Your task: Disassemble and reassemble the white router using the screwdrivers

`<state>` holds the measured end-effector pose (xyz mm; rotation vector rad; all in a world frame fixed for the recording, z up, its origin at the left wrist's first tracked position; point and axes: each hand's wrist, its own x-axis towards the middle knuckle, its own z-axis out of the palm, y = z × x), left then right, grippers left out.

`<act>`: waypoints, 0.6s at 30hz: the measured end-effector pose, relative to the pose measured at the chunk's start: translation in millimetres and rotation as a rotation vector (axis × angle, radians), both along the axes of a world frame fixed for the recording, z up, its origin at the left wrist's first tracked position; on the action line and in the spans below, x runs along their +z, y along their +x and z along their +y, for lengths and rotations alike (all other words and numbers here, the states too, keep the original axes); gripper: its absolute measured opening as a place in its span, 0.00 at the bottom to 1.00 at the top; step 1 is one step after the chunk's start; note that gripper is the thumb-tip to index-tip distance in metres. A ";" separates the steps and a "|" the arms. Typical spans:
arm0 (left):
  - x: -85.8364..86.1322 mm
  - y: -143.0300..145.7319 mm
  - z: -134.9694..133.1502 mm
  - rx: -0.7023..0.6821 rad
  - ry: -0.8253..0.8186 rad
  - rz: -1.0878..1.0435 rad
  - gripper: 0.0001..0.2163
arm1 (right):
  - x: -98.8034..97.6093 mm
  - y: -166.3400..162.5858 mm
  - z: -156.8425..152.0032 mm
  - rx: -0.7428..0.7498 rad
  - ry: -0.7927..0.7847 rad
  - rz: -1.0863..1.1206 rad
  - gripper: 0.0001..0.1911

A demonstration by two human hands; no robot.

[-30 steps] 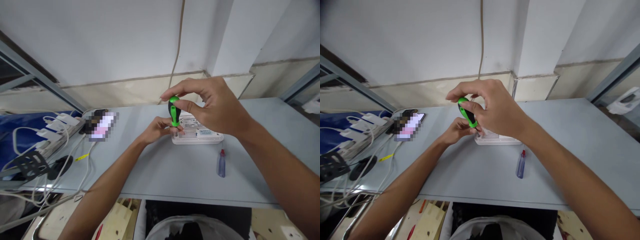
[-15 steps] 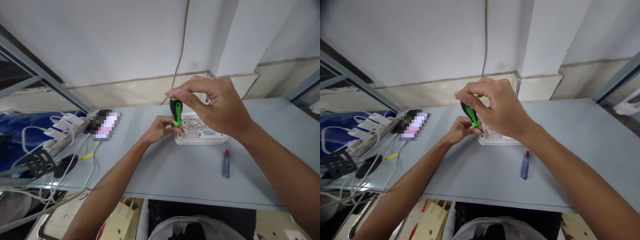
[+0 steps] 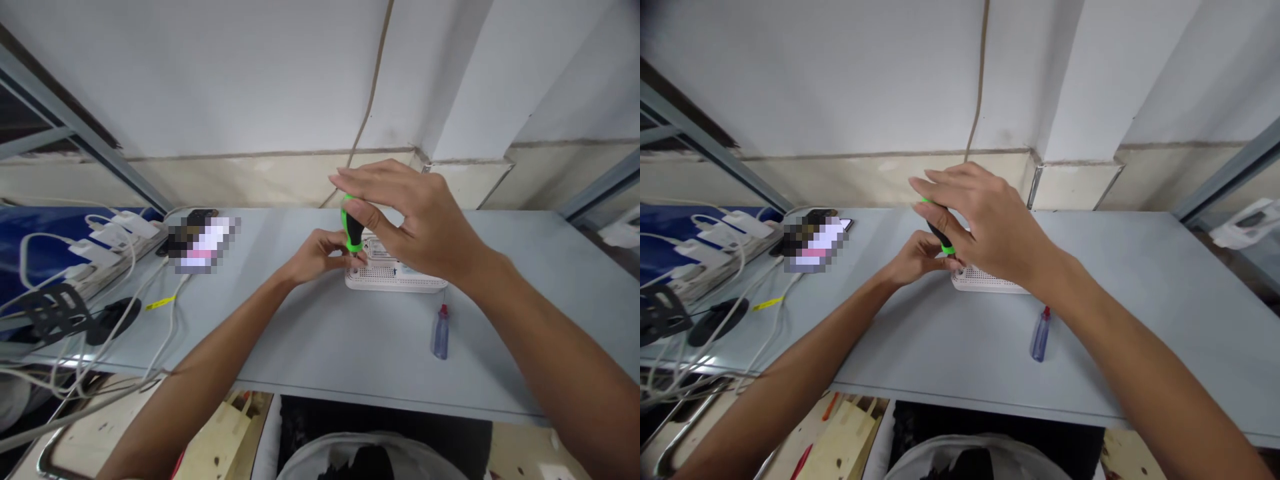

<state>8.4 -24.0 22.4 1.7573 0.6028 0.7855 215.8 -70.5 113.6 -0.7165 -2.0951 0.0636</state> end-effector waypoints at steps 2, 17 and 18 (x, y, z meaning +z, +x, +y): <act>-0.2 2.7 -2.3 0.050 0.015 -0.019 0.08 | 1.0 2.4 0.0 -0.024 0.038 -0.018 0.14; 27.2 20.5 -32.1 0.203 0.228 0.233 0.06 | 8.9 6.6 -0.6 -0.089 0.042 -0.068 0.15; 37.0 37.5 -58.1 0.382 0.264 0.268 0.06 | 9.9 4.8 1.9 -0.102 -0.002 -0.051 0.14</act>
